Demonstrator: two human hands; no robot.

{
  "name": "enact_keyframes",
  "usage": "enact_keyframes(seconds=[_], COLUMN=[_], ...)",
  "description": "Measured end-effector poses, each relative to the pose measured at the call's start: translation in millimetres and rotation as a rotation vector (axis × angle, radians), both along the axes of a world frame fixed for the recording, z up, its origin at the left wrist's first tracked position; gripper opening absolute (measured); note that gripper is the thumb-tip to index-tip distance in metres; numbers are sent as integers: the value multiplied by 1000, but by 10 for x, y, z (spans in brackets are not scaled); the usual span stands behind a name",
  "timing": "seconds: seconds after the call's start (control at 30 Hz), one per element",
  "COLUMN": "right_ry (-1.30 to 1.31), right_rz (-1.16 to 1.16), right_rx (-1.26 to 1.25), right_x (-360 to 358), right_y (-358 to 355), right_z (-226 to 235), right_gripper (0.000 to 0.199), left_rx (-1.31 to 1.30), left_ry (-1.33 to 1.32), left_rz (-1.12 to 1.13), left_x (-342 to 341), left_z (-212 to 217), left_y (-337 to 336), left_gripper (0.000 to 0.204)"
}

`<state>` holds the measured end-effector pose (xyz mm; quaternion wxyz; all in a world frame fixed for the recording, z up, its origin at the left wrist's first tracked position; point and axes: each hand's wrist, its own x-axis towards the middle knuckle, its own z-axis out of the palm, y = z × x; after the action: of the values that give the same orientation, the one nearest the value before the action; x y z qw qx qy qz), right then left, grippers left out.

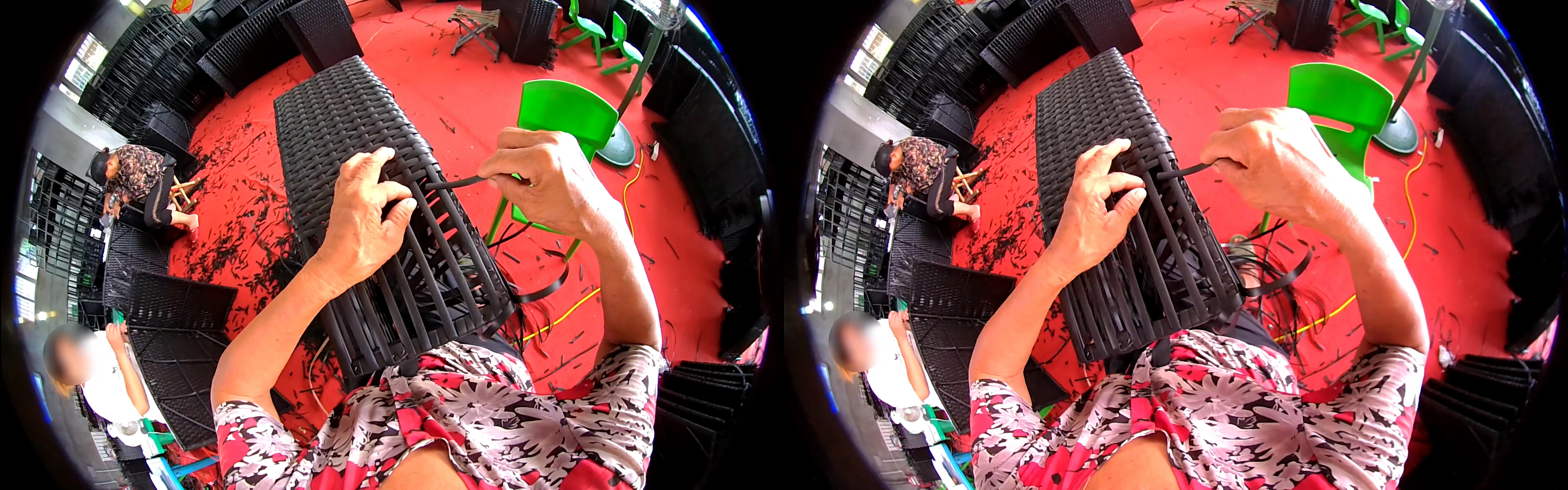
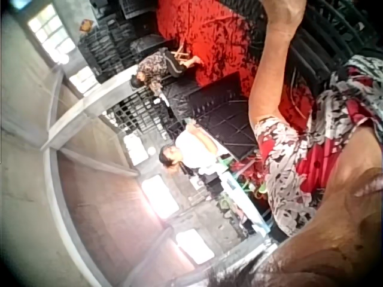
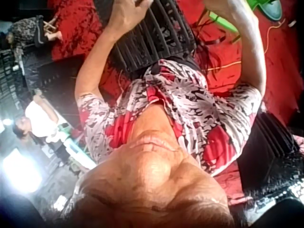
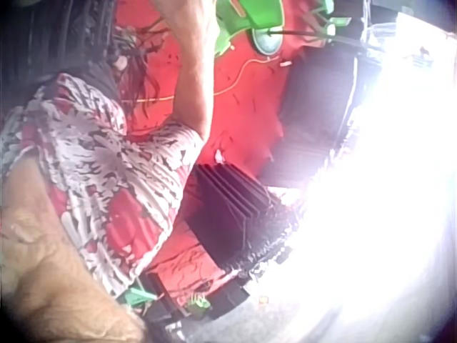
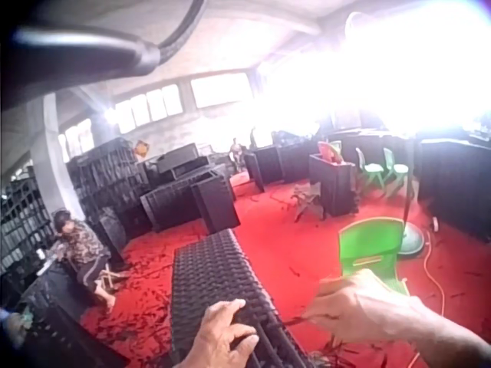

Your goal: The person weaves black plastic strips into a dark wicker furniture frame by hand. They pull strips through the frame structure, tightening them, and tucking the ends to secure the weave.

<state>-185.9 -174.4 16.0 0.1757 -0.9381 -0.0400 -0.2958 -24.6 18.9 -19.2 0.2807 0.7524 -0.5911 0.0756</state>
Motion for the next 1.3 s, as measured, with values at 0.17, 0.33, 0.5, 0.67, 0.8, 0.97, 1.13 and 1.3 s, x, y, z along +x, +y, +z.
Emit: enact_keyframes(seconds=[0.17,0.33,0.5,0.67,0.8,0.97,1.13,1.3], right_ry=[59,22,62,50,42,5,-265,-152], right_rz=[5,12,18,95,66,63,62,247], right_rx=[3,-2,-80,-17,46,140,9,500], right_x=[48,8,-45,54,79,45,185,462], right_y=[44,40,41,70,90,111,158,480], right_z=[-78,6,142,69,-86,-186,-125,-121], right_gripper=[10,10,10,12,12,14,15,18], left_rx=[90,63,68,67,37,37,-123,-245], left_ry=[-147,-39,-47,-102,-22,2,430,486], left_rz=[7,19,22,4,-1,-26,-9,-66], left_x=[-53,-54,-43,-21,-15,-20,89,45], left_z=[10,28,10,-6,-2,37,317,563], left_y=[-12,-11,-14,-48,-30,-34,-61,133], left_gripper=[15,19,17,14,13,9,8,12])
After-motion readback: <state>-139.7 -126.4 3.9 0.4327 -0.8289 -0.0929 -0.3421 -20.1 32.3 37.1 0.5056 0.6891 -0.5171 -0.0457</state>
